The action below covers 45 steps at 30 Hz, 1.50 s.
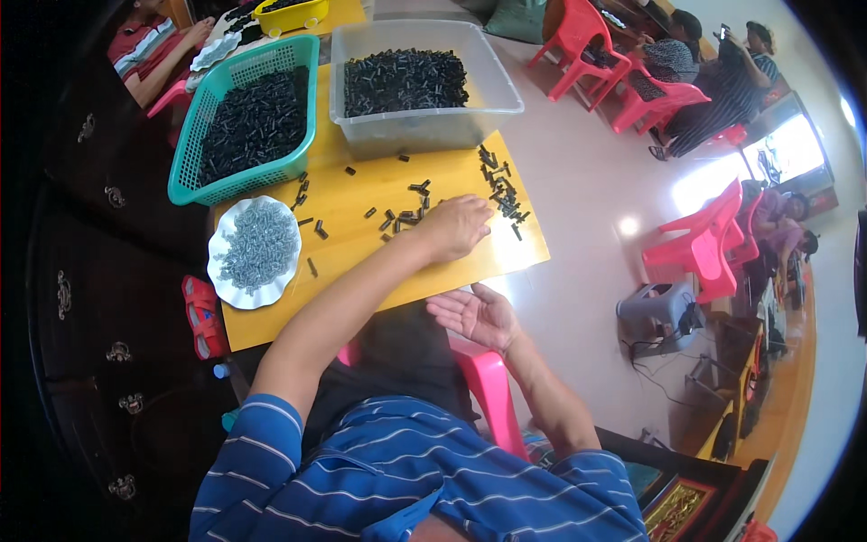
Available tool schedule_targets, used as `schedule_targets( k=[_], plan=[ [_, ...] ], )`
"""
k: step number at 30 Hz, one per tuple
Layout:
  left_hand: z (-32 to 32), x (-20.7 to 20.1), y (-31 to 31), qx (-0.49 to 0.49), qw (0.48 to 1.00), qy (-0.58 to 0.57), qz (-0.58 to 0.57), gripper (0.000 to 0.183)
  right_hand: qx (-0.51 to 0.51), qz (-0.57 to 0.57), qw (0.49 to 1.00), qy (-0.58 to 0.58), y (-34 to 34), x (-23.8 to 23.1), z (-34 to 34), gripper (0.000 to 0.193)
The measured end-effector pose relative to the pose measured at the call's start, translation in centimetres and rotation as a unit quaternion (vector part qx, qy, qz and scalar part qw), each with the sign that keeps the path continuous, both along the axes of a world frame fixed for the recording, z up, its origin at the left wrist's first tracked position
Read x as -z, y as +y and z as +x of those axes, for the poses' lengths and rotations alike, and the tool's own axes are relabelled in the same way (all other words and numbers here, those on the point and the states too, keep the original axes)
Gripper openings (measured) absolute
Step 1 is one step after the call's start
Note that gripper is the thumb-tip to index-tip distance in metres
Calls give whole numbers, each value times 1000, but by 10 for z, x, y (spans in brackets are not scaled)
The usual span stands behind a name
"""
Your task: The person picks up a small black component from a yellow table and inserts a small silver pin into it by hand. They repeat this process with several components, picking them from a pile on the table and placing the finished pieces into a separate pile or tray.
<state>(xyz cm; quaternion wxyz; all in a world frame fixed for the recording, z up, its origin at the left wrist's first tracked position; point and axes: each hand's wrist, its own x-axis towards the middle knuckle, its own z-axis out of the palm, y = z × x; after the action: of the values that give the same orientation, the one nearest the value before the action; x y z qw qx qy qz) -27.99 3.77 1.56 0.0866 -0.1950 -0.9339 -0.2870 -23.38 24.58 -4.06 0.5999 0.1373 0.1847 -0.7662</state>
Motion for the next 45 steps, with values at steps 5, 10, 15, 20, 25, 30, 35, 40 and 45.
schedule_targets(
  k=[5,10,15,20,25,30,35,40,45],
  plan=[
    [3,-1,-12,-13,996,-5,83,37,4,-30,999,-24,0,7,-3,70],
    [-5,-9,-38,-75,982,49,168,42,9,-44,998,-50,0,10,-4,71],
    [5,-10,-12,-103,993,-27,40,37,4,-42,998,-51,-1,11,-5,70],
    [19,2,29,-124,991,-24,-42,55,9,-32,999,-40,0,11,-3,68],
    [39,15,39,-116,991,67,-26,59,9,-31,999,-30,1,15,-4,65],
    [59,25,42,-84,993,87,-6,58,1,-108,994,6,2,23,-8,58],
    [72,27,39,-55,993,103,-8,53,15,-16,1000,11,-5,1,-3,55],
    [85,28,38,-31,990,132,-35,47,16,-57,998,-32,3,20,-14,52],
    [98,28,46,-29,992,118,-15,43,64,-16,996,-55,-4,25,-15,44]
  ],
)
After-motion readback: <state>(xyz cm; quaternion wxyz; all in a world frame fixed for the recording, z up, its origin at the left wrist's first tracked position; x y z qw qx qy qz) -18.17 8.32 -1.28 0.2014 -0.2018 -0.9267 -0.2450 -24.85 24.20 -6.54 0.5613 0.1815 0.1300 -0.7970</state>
